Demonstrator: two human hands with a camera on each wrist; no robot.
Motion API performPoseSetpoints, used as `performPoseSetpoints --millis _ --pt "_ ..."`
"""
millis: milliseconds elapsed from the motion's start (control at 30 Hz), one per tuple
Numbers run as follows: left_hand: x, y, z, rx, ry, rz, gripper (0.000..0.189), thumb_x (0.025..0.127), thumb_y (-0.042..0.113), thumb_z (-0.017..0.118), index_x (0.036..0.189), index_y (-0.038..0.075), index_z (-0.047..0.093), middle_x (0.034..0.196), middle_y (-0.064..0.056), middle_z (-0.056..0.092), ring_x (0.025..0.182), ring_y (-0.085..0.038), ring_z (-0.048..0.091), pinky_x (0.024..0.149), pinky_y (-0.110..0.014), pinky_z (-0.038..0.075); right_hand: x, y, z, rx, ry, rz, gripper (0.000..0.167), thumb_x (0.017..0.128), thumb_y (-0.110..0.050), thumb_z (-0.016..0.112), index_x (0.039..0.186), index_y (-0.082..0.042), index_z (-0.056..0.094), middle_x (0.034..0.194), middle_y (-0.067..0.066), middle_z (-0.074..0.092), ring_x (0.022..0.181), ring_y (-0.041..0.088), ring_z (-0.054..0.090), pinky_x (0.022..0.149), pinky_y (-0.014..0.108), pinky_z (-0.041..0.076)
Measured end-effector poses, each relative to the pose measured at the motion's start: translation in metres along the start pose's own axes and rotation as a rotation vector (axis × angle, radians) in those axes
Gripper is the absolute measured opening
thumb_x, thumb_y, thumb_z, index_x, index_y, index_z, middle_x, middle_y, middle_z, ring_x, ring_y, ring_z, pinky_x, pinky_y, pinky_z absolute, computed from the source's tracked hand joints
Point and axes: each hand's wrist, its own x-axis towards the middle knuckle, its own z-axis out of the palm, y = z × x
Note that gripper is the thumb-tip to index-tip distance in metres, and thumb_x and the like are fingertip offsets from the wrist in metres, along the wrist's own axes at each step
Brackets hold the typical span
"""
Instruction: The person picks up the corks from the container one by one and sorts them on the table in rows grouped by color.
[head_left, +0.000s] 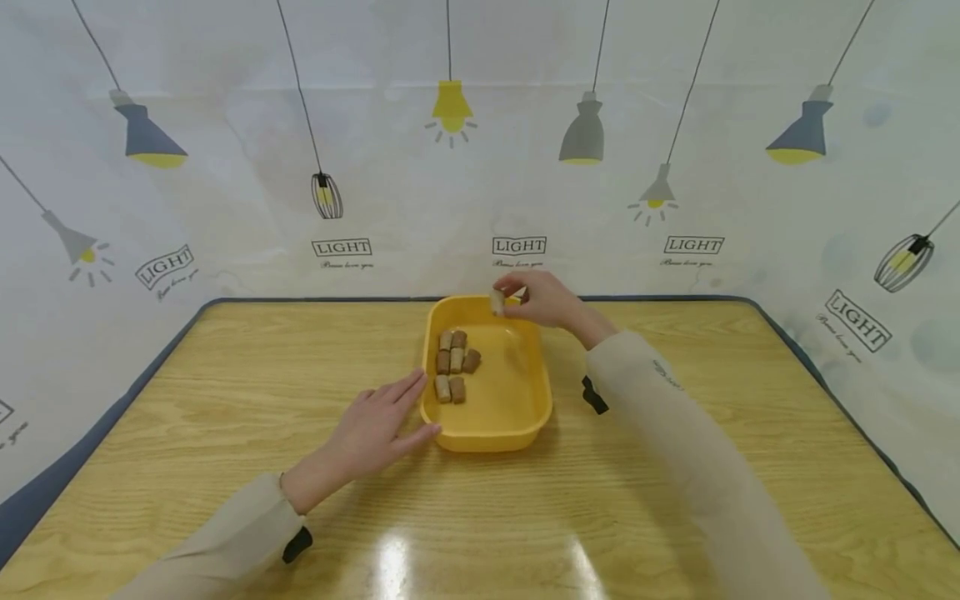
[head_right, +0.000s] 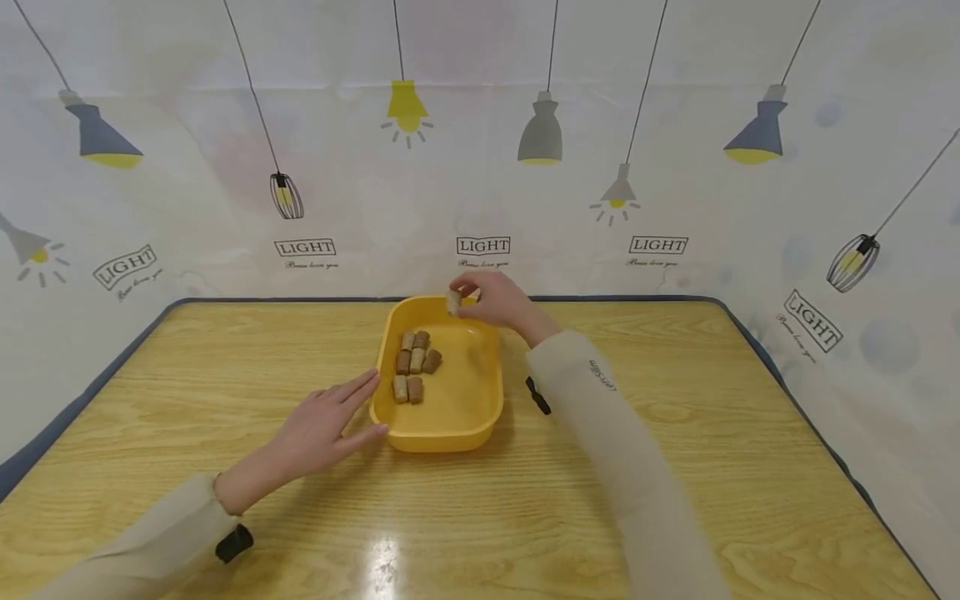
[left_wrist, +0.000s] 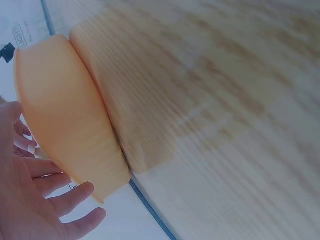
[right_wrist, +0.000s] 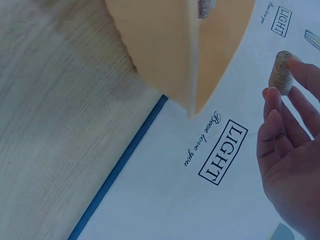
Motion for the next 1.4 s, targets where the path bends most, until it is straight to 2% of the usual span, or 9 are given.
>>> performPoseSetpoints --millis 133,233,533,700,1000,1167,1400 --pt "0.0 0.0 0.0 -0.001 0.001 -0.001 0.074 0.086 0.057 0.04 0.136 0.002 0.033 0.138 -0.012 0.031 0.115 -0.031 0.041 0.086 -0.052 0.033 -0.011 0.008 -0.001 -0.012 0.015 -0.009 0.04 0.081 -0.019 0.064 0.117 -0.003 0.055 0.107 0.011 0.058 0.083 0.022 0.055 0.073 0.033 0.044" --pt "0.0 0.0 0.0 -0.002 0.0 -0.002 0.074 0.086 0.057 0.04 0.135 0.002 0.033 0.138 -0.012 0.031 0.115 -0.031 0.041 0.086 -0.052 0.034 -0.019 0.013 -0.004 -0.013 0.027 -0.026 0.04 0.081 -0.019 0.065 0.117 -0.003 0.056 0.107 0.011 0.058 0.082 0.02 0.056 0.071 0.033 0.045" --pt "-0.001 -0.001 0.001 -0.002 0.008 0.0 0.074 0.086 0.057 0.04 0.135 0.003 0.034 0.138 -0.012 0.031 0.114 -0.031 0.042 0.087 -0.051 0.033 -0.041 0.024 -0.008 0.028 0.05 -0.051 0.038 0.08 -0.015 0.065 0.115 -0.002 0.056 0.108 0.011 0.058 0.09 0.021 0.053 0.068 0.031 0.045" --pt "-0.001 -0.001 0.0 -0.001 0.014 0.004 0.074 0.086 0.057 0.04 0.135 0.003 0.034 0.138 -0.012 0.032 0.114 -0.031 0.042 0.086 -0.052 0.034 -0.053 0.035 -0.01 0.035 0.054 -0.033 0.039 0.081 -0.018 0.065 0.116 -0.004 0.056 0.108 0.01 0.058 0.09 0.022 0.054 0.068 0.032 0.045" --pt "-0.002 0.0 -0.002 -0.003 0.023 0.012 0.072 0.086 0.055 0.042 0.136 0.003 0.033 0.137 -0.012 0.033 0.114 -0.031 0.042 0.086 -0.051 0.034 -0.071 0.053 -0.015 0.021 0.058 0.007 0.041 0.081 -0.017 0.064 0.118 -0.001 0.054 0.107 0.013 0.058 0.077 0.021 0.055 0.065 0.034 0.045" --pt "-0.002 0.0 -0.002 -0.008 0.019 0.008 0.071 0.086 0.054 0.043 0.136 0.003 0.033 0.137 -0.012 0.033 0.115 -0.03 0.041 0.086 -0.052 0.033 -0.08 0.063 -0.012 0.019 0.042 0.052 0.044 0.082 -0.018 0.064 0.12 -0.001 0.052 0.109 0.013 0.057 0.077 0.02 0.054 0.064 0.032 0.045" --pt "-0.002 0.001 -0.002 -0.006 0.015 0.008 0.072 0.086 0.054 0.043 0.136 0.004 0.032 0.137 -0.012 0.033 0.115 -0.031 0.041 0.086 -0.051 0.034 -0.086 0.076 -0.001 0.035 0.06 0.037 0.043 0.081 -0.013 0.065 0.119 0.003 0.052 0.106 0.016 0.058 0.074 0.02 0.055 0.065 0.034 0.045"
